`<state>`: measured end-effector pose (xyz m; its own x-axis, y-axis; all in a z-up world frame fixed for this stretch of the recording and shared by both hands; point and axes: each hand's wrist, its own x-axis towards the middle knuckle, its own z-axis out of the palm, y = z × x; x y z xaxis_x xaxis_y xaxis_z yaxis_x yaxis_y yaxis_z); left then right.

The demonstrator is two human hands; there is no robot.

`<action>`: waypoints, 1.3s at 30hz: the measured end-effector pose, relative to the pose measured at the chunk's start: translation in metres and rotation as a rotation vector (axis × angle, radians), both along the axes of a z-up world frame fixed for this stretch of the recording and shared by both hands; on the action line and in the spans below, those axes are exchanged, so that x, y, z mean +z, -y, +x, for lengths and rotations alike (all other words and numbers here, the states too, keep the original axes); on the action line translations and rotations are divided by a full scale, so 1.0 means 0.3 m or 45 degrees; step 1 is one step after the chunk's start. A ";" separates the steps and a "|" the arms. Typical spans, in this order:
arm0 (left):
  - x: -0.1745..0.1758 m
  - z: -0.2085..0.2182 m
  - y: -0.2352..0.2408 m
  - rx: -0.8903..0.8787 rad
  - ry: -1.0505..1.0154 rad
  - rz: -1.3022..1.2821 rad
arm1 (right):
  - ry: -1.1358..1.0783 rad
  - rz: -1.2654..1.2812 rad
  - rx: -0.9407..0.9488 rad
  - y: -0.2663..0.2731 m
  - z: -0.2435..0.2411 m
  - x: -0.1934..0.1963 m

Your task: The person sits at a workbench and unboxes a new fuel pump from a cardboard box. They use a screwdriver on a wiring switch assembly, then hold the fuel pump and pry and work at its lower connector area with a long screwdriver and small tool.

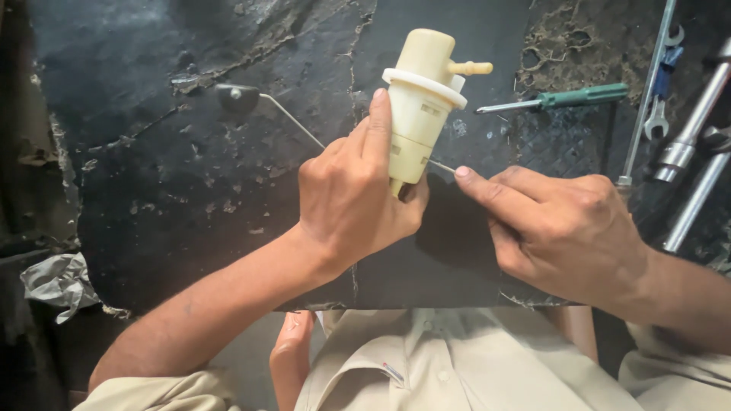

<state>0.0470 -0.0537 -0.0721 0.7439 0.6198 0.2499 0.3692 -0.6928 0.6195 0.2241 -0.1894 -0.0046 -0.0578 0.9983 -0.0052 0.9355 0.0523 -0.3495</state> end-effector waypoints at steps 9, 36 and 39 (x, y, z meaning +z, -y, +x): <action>0.002 0.006 0.001 -0.015 -0.016 0.038 | -0.153 -0.049 -0.033 0.004 0.012 -0.022; 0.098 -0.069 0.070 0.083 -0.250 0.668 | -0.128 0.076 -0.093 0.025 -0.027 0.022; 0.115 -0.097 0.086 0.027 -0.167 0.946 | -0.092 0.012 -0.096 0.022 -0.027 0.025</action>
<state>0.0180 -0.0796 -0.0375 0.7860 0.3373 0.5181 0.4256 -0.9031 -0.0578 0.2160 -0.1959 0.0029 0.0178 0.9998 0.0059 0.9091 -0.0137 -0.4163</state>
